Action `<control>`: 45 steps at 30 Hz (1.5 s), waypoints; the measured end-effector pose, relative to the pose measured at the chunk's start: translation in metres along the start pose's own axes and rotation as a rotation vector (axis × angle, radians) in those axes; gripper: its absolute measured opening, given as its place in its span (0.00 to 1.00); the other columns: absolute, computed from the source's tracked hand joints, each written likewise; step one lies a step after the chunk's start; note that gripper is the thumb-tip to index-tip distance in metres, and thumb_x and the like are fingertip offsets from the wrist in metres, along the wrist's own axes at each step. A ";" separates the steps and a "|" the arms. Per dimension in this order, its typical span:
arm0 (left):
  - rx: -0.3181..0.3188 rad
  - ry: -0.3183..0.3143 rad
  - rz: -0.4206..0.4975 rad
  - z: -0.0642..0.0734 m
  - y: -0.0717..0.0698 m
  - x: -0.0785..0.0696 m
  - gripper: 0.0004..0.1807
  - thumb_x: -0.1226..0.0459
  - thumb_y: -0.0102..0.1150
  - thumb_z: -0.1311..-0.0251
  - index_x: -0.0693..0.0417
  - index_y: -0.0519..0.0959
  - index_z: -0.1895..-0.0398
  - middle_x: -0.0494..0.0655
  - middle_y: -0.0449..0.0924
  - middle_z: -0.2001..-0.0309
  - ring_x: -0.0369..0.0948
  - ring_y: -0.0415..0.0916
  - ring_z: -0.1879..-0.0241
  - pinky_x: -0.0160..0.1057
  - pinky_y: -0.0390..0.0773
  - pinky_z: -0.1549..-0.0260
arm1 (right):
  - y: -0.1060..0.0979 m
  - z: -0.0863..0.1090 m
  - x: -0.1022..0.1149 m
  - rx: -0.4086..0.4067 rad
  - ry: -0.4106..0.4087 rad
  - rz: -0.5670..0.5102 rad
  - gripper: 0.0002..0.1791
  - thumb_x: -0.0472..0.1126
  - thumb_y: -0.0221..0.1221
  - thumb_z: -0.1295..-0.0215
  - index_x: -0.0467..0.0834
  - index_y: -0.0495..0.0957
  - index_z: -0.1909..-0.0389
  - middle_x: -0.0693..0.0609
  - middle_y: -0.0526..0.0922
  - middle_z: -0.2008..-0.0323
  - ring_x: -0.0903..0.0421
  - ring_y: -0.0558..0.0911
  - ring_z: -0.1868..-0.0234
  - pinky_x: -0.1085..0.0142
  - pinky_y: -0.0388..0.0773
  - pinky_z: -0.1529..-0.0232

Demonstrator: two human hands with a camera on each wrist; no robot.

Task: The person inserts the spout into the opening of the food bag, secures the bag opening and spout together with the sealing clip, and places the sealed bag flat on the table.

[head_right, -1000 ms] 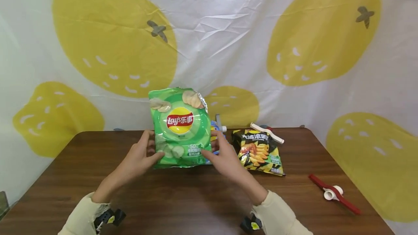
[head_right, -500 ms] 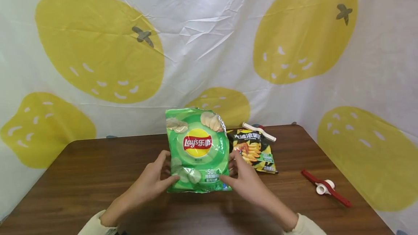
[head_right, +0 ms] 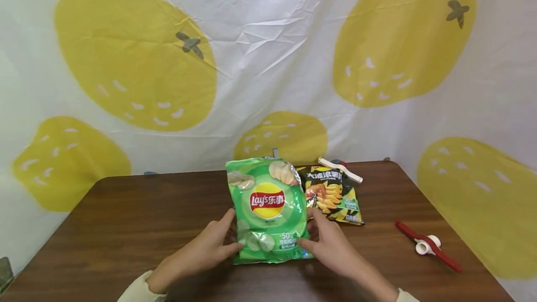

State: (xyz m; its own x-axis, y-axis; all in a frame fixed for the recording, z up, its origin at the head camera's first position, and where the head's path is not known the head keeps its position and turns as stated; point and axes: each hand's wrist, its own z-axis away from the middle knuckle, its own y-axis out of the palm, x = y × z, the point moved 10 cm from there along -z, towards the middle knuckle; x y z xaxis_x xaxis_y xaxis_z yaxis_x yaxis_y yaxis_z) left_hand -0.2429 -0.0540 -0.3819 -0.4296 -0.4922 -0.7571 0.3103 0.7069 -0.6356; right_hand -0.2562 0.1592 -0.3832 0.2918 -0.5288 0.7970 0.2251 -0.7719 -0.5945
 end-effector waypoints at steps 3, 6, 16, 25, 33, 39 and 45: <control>0.028 -0.014 0.002 0.001 0.002 0.003 0.18 0.71 0.64 0.39 0.58 0.65 0.52 0.45 0.79 0.70 0.32 0.78 0.72 0.31 0.78 0.75 | 0.001 -0.001 -0.002 0.026 -0.012 0.015 0.24 0.43 0.68 0.38 0.40 0.71 0.46 0.52 0.81 0.62 0.55 0.82 0.60 0.65 0.79 0.61; 0.024 -0.013 -0.021 0.003 0.001 0.004 0.18 0.71 0.64 0.38 0.58 0.65 0.53 0.44 0.78 0.70 0.31 0.77 0.73 0.31 0.78 0.75 | 0.006 -0.002 -0.004 0.058 -0.033 0.027 0.25 0.45 0.67 0.36 0.39 0.71 0.44 0.53 0.83 0.64 0.58 0.82 0.62 0.66 0.79 0.63; 0.155 -0.151 0.100 0.009 0.011 0.023 0.14 0.62 0.58 0.31 0.57 0.66 0.50 0.48 0.74 0.70 0.40 0.76 0.82 0.37 0.78 0.83 | 0.006 -0.001 -0.006 0.092 -0.051 0.091 0.28 0.48 0.64 0.34 0.37 0.71 0.40 0.54 0.85 0.65 0.61 0.83 0.65 0.67 0.78 0.66; 0.171 -0.164 -0.023 0.011 -0.004 0.017 0.19 0.60 0.59 0.31 0.63 0.73 0.44 0.45 0.82 0.67 0.38 0.78 0.77 0.37 0.80 0.78 | -0.037 0.012 0.007 0.011 -0.102 0.256 0.20 0.43 0.63 0.32 0.37 0.76 0.45 0.57 0.85 0.68 0.65 0.82 0.68 0.68 0.79 0.67; 0.033 -0.019 -0.278 0.004 -0.021 -0.031 0.04 0.62 0.58 0.31 0.52 0.80 0.61 0.34 0.79 0.72 0.28 0.74 0.74 0.31 0.75 0.72 | -0.110 0.047 -0.016 -0.169 -0.072 0.466 0.12 0.40 0.67 0.37 0.43 0.80 0.54 0.58 0.85 0.67 0.64 0.83 0.67 0.66 0.80 0.67; 0.047 0.095 -0.332 -0.010 0.001 -0.068 0.04 0.62 0.58 0.31 0.49 0.80 0.63 0.32 0.79 0.72 0.26 0.72 0.74 0.28 0.74 0.73 | -0.156 0.068 -0.052 -0.165 0.023 0.645 0.18 0.39 0.69 0.41 0.36 0.78 0.53 0.53 0.84 0.69 0.58 0.79 0.72 0.61 0.73 0.72; 0.063 0.233 -0.403 -0.029 0.024 -0.104 0.03 0.62 0.58 0.31 0.49 0.80 0.62 0.33 0.80 0.71 0.26 0.72 0.73 0.25 0.72 0.72 | -0.163 0.077 -0.095 0.028 0.119 0.687 0.26 0.40 0.68 0.41 0.27 0.72 0.49 0.46 0.81 0.67 0.51 0.77 0.68 0.57 0.72 0.69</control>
State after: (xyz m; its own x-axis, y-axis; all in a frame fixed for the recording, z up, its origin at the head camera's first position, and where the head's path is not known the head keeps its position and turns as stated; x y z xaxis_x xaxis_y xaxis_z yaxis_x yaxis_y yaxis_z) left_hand -0.2156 0.0284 -0.3142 -0.7030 -0.5891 -0.3985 0.1272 0.4470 -0.8854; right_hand -0.2493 0.3623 -0.3702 0.2732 -0.9304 0.2445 0.0499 -0.2401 -0.9695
